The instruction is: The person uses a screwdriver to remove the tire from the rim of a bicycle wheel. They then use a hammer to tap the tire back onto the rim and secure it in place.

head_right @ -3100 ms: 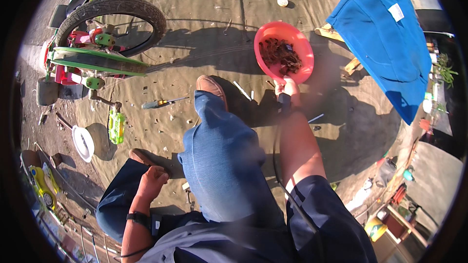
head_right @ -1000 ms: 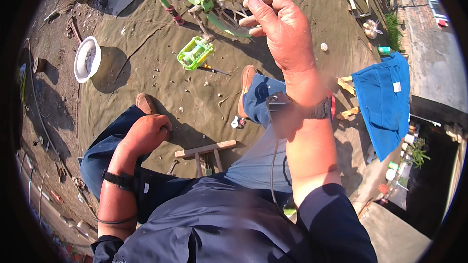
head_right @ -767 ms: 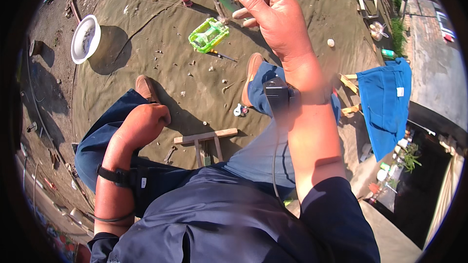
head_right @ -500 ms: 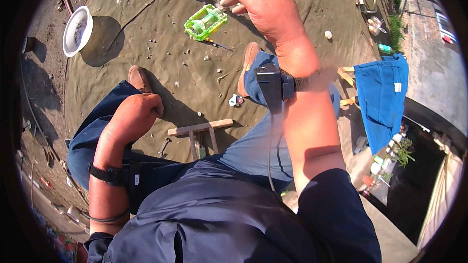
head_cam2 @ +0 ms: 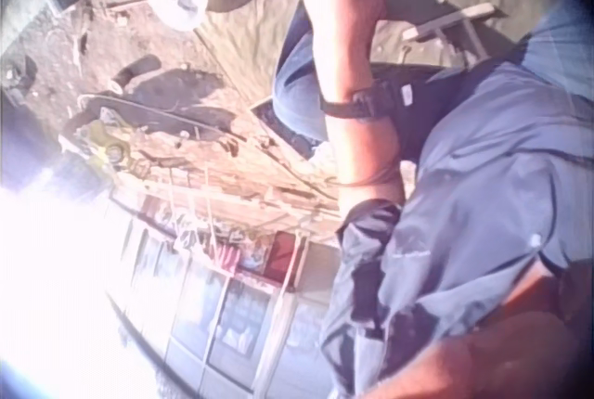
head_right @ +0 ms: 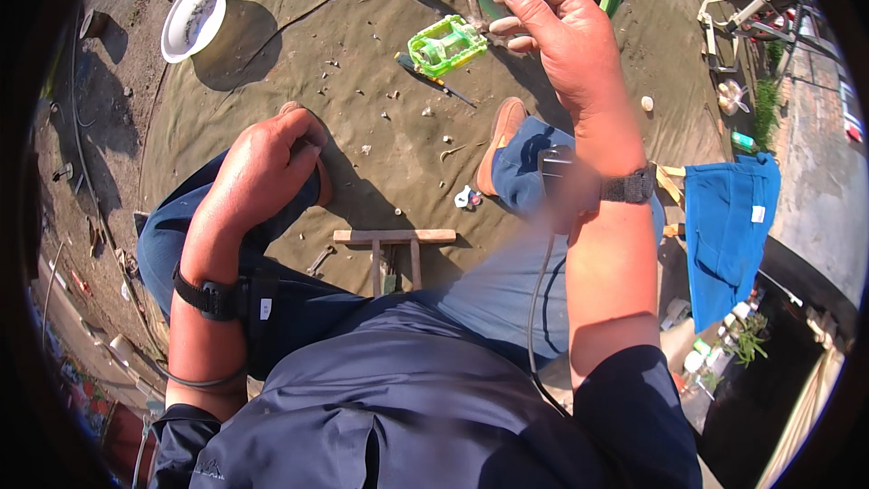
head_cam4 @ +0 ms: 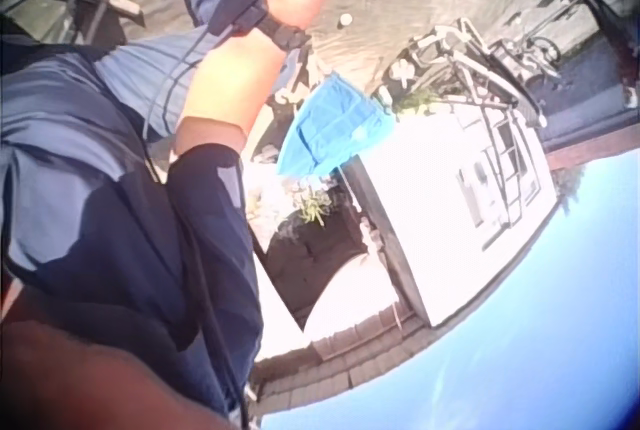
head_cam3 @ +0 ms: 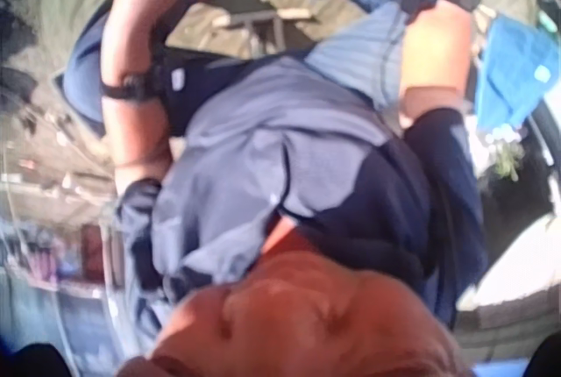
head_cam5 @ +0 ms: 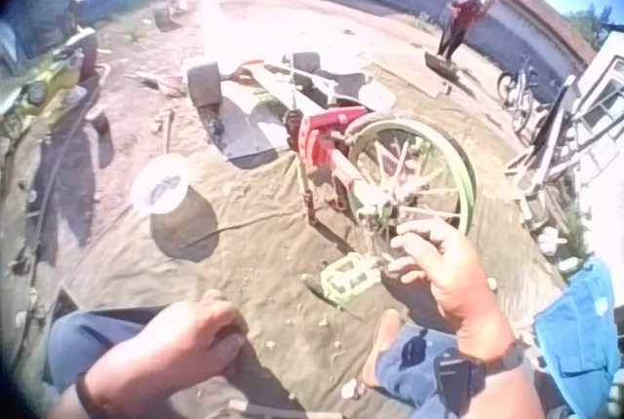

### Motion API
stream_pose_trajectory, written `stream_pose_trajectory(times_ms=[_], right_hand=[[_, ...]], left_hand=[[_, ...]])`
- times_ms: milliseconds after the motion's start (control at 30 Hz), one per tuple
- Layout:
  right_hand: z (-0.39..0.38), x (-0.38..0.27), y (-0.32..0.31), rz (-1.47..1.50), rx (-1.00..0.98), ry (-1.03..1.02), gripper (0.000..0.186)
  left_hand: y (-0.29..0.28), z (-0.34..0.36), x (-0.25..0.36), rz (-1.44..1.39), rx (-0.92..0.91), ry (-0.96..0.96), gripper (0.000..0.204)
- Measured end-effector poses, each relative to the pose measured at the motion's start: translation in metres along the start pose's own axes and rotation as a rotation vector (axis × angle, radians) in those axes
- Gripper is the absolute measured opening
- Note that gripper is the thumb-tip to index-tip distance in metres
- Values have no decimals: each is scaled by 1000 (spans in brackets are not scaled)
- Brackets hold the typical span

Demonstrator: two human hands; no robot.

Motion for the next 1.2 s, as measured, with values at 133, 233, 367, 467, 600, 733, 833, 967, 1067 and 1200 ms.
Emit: stream_pose_trajectory(times_ms=[133,233,367,467,600,733,833,967,1067,1200], right_hand=[[1,1,8,5,-6,23,30],[-2,4,9,9,-2,52,28],[-8,8,8,23,4,71,28],[-7,13,17,55,-6,111,27],[-13,28,21,105,37,161,26],[-25,37,23,104,63,221,26],[-27,47,16,135,106,242,26],[-28,65,9,153,139,295,26],[-33,79,5,123,166,344,29],[-33,92,4,150,152,360,32]], left_hand=[[-58,-26,-4,-616,252,-52,13],[-126,-65,-11,-771,521,118,19],[-180,-138,-56,-694,793,64,23],[-177,-194,-122,-689,860,-138,22],[-117,-243,-197,-739,856,-419,20],[-58,-263,-224,-920,860,-480,21],[-45,-262,-232,-922,839,-472,26],[-54,-255,-227,-872,846,-457,27],[-60,-247,-220,-881,847,-421,26],[-61,-244,-221,-844,835,-397,25]])
Point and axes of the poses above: each hand's wrist, its own z-axis towards the middle knuckle, its own y-axis out of the palm, x = y × z, the point moved 10 cm from there along z, towards the middle knuckle, and after that the axes turned 5 degrees about -x, right-handed, at the moved point
